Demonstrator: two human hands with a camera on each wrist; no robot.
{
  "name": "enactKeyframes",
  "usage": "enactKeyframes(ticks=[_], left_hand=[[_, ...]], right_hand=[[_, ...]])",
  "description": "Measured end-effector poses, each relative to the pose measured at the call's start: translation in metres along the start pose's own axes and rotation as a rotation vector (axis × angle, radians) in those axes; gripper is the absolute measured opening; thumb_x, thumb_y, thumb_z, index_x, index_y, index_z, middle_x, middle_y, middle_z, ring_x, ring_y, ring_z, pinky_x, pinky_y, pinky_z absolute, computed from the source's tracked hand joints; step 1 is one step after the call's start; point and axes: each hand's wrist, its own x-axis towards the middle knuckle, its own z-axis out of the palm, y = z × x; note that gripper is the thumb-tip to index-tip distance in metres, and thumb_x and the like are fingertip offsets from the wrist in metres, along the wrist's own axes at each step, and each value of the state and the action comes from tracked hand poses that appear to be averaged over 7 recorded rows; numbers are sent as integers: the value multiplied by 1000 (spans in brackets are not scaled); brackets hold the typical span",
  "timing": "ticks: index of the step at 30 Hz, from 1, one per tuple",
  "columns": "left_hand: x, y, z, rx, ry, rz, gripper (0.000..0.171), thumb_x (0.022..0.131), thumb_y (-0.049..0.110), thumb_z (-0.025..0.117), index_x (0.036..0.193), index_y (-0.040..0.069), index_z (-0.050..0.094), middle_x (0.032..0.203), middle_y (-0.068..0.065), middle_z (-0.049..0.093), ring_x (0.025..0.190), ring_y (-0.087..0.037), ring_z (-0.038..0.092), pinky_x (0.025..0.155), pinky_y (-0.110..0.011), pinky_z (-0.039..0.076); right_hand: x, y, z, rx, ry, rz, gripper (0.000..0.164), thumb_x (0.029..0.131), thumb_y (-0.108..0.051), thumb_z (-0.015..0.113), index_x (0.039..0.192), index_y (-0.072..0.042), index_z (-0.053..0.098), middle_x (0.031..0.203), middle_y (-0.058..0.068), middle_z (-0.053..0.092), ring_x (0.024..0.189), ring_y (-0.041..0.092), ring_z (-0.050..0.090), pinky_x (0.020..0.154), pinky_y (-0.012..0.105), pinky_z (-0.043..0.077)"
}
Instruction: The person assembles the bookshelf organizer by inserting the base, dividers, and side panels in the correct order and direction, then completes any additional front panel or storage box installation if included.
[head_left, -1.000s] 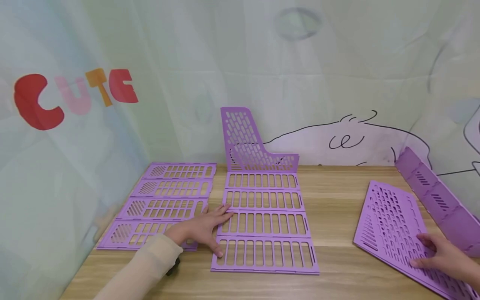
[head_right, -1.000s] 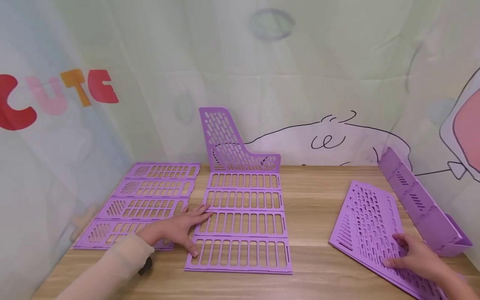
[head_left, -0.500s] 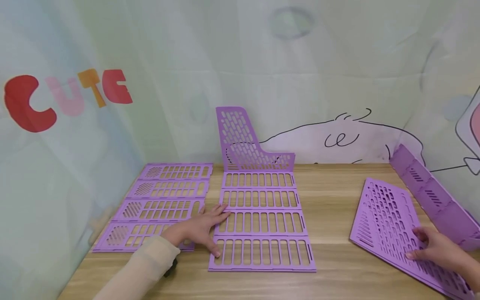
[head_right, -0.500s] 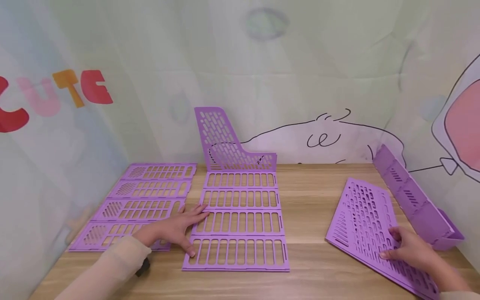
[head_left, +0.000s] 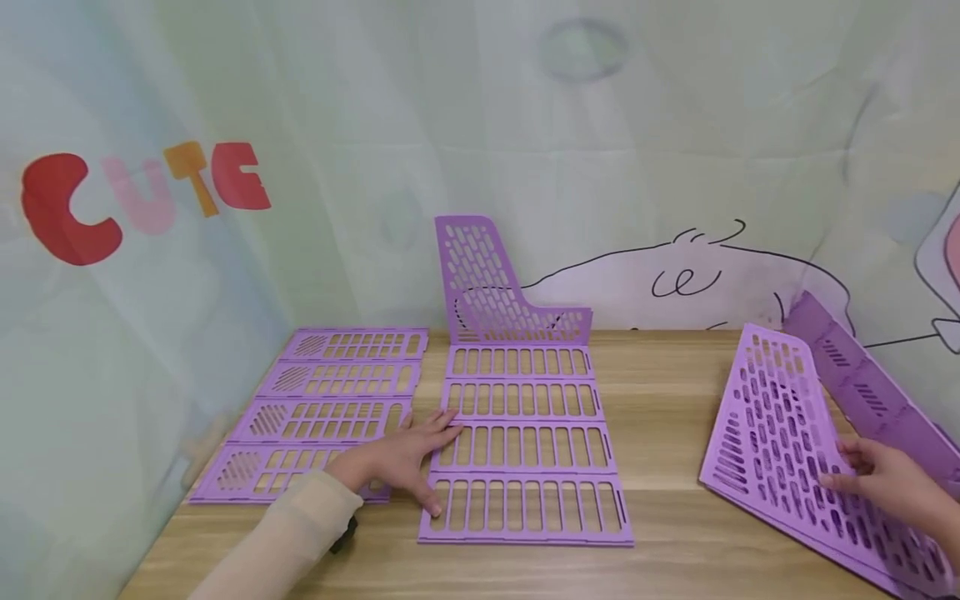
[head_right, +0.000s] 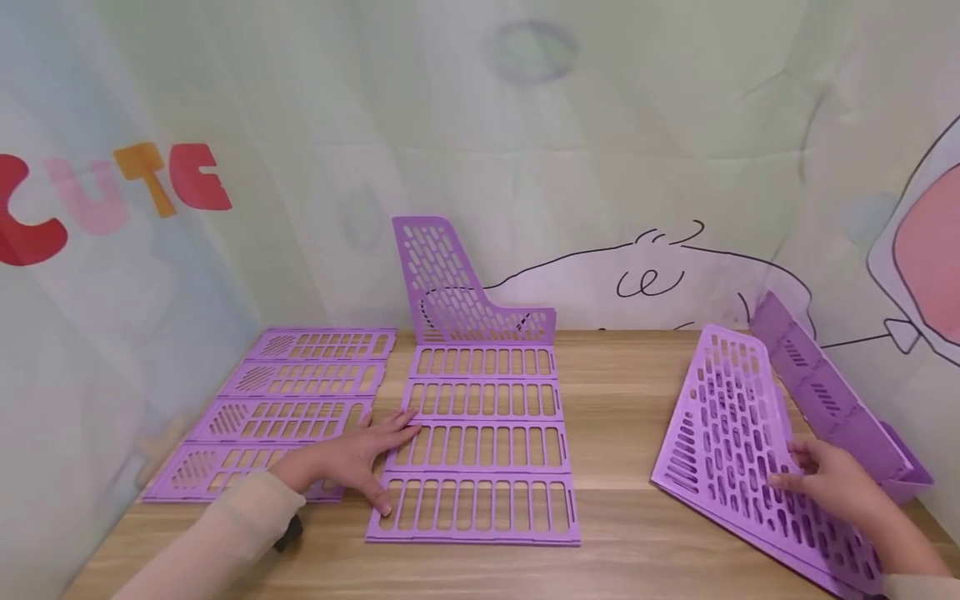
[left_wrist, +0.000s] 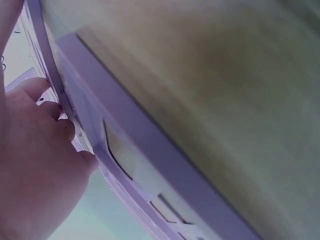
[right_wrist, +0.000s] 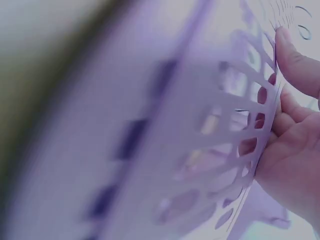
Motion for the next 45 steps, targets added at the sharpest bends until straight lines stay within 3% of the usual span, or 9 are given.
enactKeyframes(ticks=[5,12,16,19,22,32,38,45], left_hand=[[0,1,0,6,-2,-3,120,61,48,87,153,6,22,161,-14,3,148,-35,0,113,-62,-10],[0,4,-1,5,0,-13,119,61,46,87,153,6,23,162,-13,3,148,-34,0,113,-61,-10],[1,5,-2,-2,-1,-16,119,61,46,87,153,6,23,162,-12,3,148,-34,0,114,-61,-10],[3,6,-2,-9,5,-31,116,63,46,86,153,7,23,162,-11,4,148,-32,1,114,-60,-9],[4,6,-3,-26,18,-47,113,66,45,85,153,7,24,162,-12,7,148,-31,3,115,-59,-7],[5,0,-8,-66,53,-59,114,68,42,86,153,4,20,160,-20,3,147,-39,2,115,-61,1],[6,-5,-12,-97,52,-108,115,65,37,89,153,6,21,161,-19,1,147,-40,3,116,-58,12],[5,-6,-12,-109,39,-143,115,65,36,89,153,6,22,161,-18,0,147,-40,3,116,-58,12]], right_hand=[[6,-17,-17,34,26,-30,58,89,-26,70,115,20,46,90,16,64,73,11,56,61,27,49],[28,-57,-36,100,61,-153,54,94,-23,63,125,18,44,100,27,67,72,6,62,61,22,52],[43,-86,-42,146,124,-253,42,96,-19,60,120,14,52,92,13,72,71,0,59,60,18,50],[55,-107,-43,158,171,-303,32,98,-15,56,114,12,56,89,11,72,71,-4,56,59,17,48],[66,-125,-41,154,226,-308,28,99,-16,54,112,9,58,94,21,70,71,-5,54,58,18,48],[100,-158,-18,194,312,-333,24,99,-16,54,108,5,61,98,24,66,78,10,57,61,16,47],[114,-164,-1,216,295,-346,20,98,-11,55,106,6,62,98,27,67,84,22,61,62,16,47],[124,-164,10,198,316,-345,19,97,-8,56,105,7,63,97,27,67,84,28,61,61,17,46]])
